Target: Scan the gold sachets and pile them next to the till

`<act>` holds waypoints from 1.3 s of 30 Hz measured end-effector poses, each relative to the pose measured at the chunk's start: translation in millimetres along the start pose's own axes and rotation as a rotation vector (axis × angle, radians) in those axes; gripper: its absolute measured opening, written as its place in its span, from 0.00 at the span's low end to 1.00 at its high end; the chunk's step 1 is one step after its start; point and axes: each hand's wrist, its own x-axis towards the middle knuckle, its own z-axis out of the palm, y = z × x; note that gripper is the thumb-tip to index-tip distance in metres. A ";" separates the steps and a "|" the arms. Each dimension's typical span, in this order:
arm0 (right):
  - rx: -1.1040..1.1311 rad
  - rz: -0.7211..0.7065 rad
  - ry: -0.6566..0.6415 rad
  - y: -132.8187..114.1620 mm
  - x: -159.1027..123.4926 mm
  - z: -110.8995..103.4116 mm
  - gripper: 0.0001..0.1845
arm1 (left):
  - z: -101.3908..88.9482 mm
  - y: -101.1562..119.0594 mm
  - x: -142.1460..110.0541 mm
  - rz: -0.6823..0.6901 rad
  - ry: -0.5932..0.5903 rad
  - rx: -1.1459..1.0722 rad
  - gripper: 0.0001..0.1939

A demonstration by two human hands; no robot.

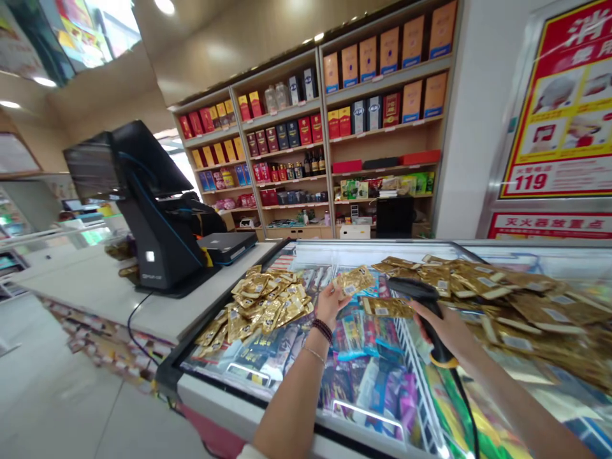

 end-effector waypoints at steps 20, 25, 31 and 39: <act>-0.304 -0.136 -0.104 -12.6 -32.4 32.1 0.22 | 5.8 5.4 -3.3 -0.012 -0.067 -0.165 0.12; -0.291 -0.128 -0.089 -15.0 -33.1 30.2 0.24 | 4.3 4.8 -3.2 -0.023 -0.055 -0.145 0.13; -0.253 -0.127 -0.108 -13.4 -31.4 28.4 0.24 | 1.5 -0.3 -1.7 -0.009 -0.054 -0.133 0.12; -0.197 -0.103 -0.096 -12.7 -27.4 29.0 0.26 | 1.5 7.6 -2.6 0.026 -0.002 -0.110 0.14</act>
